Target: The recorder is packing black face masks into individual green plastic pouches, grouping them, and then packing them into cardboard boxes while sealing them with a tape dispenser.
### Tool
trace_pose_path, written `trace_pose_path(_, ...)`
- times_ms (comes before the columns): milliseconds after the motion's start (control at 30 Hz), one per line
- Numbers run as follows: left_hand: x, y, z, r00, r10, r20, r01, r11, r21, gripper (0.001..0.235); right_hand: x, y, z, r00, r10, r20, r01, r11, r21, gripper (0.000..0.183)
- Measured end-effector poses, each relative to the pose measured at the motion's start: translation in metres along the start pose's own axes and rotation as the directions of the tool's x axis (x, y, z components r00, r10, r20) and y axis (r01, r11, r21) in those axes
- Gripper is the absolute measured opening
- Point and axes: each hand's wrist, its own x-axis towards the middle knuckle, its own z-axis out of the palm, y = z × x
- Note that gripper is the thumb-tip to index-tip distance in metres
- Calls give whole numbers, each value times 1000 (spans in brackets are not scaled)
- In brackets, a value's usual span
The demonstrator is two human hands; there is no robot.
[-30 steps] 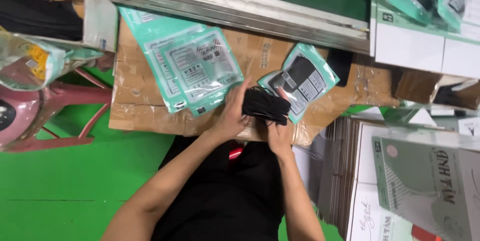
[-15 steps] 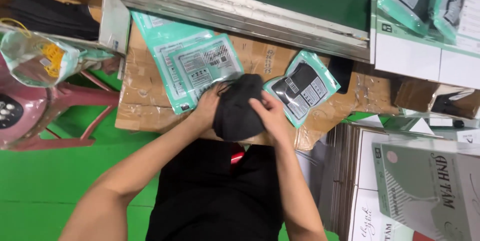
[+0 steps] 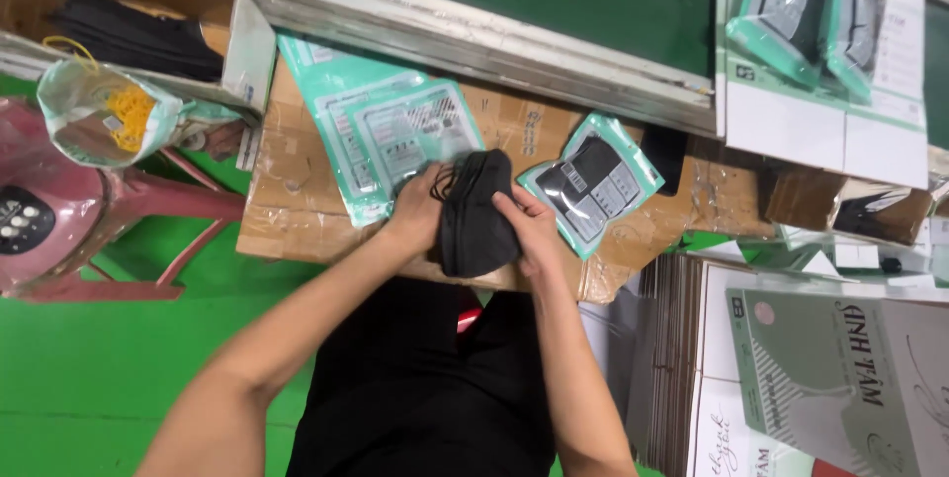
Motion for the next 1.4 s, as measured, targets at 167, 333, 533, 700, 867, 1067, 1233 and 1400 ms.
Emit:
trace_pose_path(167, 2, 30, -34, 983, 25, -183, -27, 1000, -9, 21, -11, -23, 14, 995, 95, -25, -94, 995, 22, 29)
trace_pose_path(333, 19, 45, -69, 952, 25, -305, -38, 999, -36, 11, -30, -20, 31, 917, -387, 93, 324, 589, -740, 17)
trace_pose_path(533, 17, 75, -70, 953, 31, -300, -72, 990, -123, 12, -21, -31, 42, 781, -624, -17, 369, 483, -794, 28)
trace_pose_path(700, 31, 74, -90, 845, -204, -494, 45, 948, -314, 34, -26, -42, 29, 849, -514, -122, 473, 843, -256, 21)
trace_pose_path(867, 7, 66, -20, 716, -688, 117, 406, 274, -872, 40, -17, -25, 35, 837, -486, -251, 414, 862, -292, 32)
trace_pose_path(1067, 16, 66, -31, 683, -730, 36, 352, 285, -891, 32, -44, -38, 47, 986, 164, 15, -164, 969, 187, 22)
trace_pose_path(1233, -7, 87, 17, 803, -521, 290, 430, 170, -887, 27, -35, -8, 18, 994, -91, -56, 104, 947, 305, 21)
trace_pose_path(1400, 12, 132, -61, 847, -156, 507, 502, 545, -671, 24, -47, -50, 10, 974, -222, -35, 194, 908, -372, 16)
